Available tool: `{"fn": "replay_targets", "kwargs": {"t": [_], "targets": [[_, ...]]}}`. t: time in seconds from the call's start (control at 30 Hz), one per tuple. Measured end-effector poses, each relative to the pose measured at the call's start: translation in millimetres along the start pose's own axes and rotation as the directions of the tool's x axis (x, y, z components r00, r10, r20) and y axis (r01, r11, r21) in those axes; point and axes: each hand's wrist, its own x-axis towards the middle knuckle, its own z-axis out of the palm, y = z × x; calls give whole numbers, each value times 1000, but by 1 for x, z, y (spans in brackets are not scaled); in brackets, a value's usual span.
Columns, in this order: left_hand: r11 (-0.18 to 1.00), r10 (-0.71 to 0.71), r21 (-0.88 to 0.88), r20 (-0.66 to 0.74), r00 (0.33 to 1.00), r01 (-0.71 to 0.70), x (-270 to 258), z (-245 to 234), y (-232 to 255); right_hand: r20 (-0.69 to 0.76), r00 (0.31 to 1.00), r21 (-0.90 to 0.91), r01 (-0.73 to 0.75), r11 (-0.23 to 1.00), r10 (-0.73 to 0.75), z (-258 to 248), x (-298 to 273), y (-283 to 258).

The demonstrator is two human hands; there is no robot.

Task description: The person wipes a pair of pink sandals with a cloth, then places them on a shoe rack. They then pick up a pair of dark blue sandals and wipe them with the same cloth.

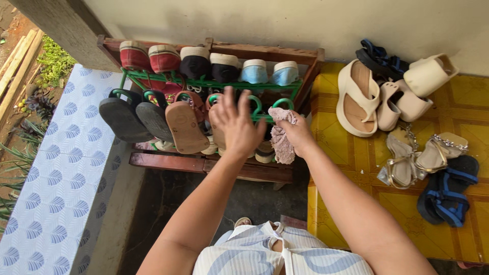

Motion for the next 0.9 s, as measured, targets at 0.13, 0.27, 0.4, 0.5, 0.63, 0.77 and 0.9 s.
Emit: {"fn": "replay_targets", "kwargs": {"t": [0.13,0.27,0.4,0.5,0.63,0.77,0.9], "targets": [[945,-327,-3,-8,945,327,-13,2,-5,16,1000,70,-25,997,24,-40,-9,-7],[960,-280,-22,-90,956,279,-35,15,9,47,998,150,-46,988,39,-72,-12,-20],[992,-129,-6,-127,983,130,-45,46,61,32,999,223,-36,974,30,-109,-17,-18],[997,-69,-20,-84,994,68,-48,67,104,-14,997,220,83,972,-82,-144,-21,-16],[999,-28,-36,-10,1000,28,-59,93,156,-170,985,142,16,990,9,-205,-31,-16],[996,-35,-76,118,992,45,-78,118,205,-242,970,184,26,983,20,-273,-43,-13],[996,-77,-6,347,935,84,-99,142,252,-456,888,40,91,995,-63,-336,-62,-6]]}}
